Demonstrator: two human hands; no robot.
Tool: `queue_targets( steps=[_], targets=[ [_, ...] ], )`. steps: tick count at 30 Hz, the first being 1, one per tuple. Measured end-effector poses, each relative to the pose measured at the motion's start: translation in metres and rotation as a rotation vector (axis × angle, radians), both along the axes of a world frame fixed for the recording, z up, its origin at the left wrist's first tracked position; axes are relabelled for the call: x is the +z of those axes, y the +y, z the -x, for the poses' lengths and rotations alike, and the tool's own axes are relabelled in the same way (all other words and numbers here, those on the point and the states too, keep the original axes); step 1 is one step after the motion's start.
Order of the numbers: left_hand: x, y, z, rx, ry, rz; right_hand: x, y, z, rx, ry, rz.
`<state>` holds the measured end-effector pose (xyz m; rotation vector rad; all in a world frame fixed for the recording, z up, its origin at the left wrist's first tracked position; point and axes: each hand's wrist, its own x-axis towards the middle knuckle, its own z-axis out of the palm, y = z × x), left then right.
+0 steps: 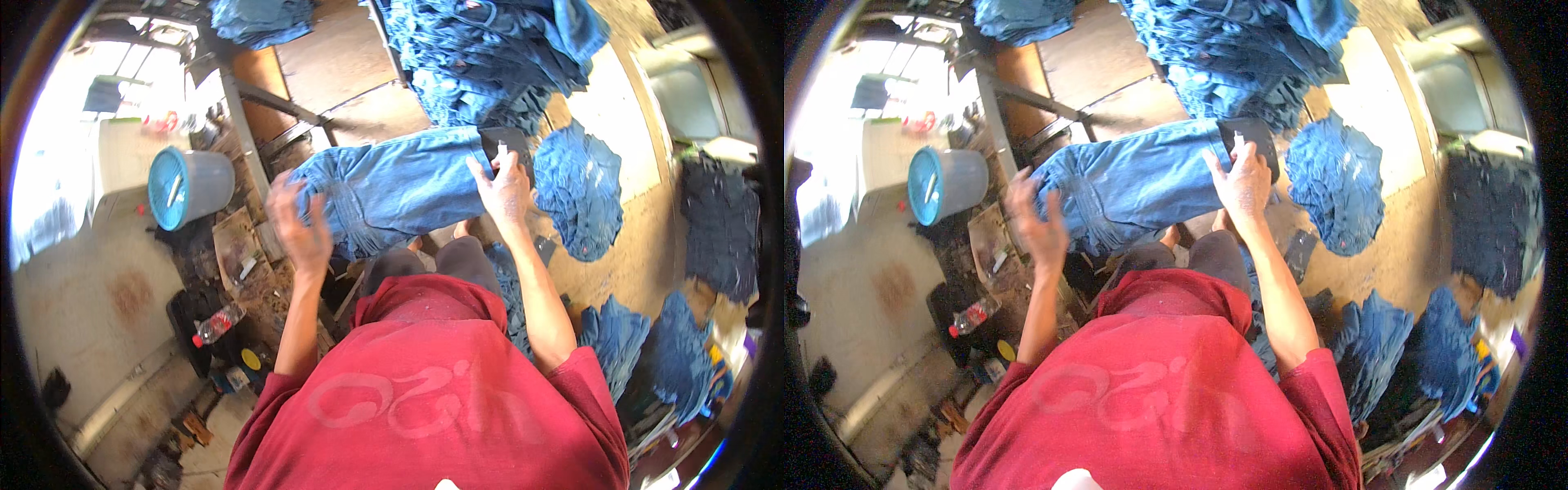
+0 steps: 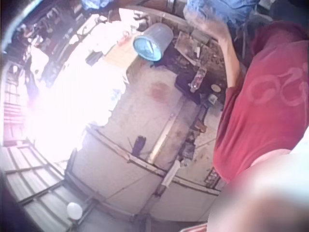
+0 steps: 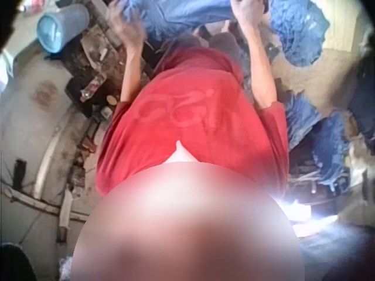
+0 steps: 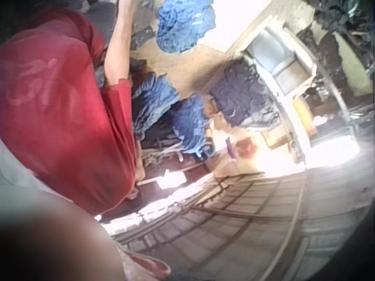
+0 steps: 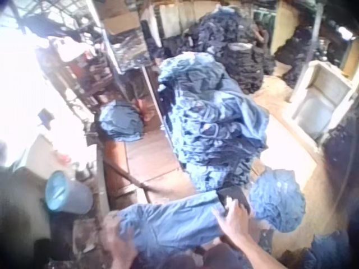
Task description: The person repeatedly picks up denim shorts from a pile, places them on a work surface, and uses a small handheld tool to scrape or abrade the fabric surface. The person handles multiple pairs of shorts one at a time, turning them over and working on different areas before moving to the next item.
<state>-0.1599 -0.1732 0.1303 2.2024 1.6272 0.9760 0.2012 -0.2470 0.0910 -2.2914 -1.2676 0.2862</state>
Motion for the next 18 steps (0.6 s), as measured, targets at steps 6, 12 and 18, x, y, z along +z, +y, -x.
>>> queue_targets(
  steps=[6, 12, 18],
  targets=[
    [-0.029, -0.004, -0.065, -0.307, 0.622, 0.193, -0.026, 0.007, 0.019, 0.060, 0.167, -0.201],
    [-0.038, -0.007, -0.066, -0.395, 0.532, 0.190, -0.054, -0.002, -0.046, 0.061, 0.059, -0.204],
    [-0.041, -0.007, -0.067, -0.385, 0.522, 0.212, -0.061, -0.024, -0.066, -0.028, -0.060, -0.377]
  ],
)
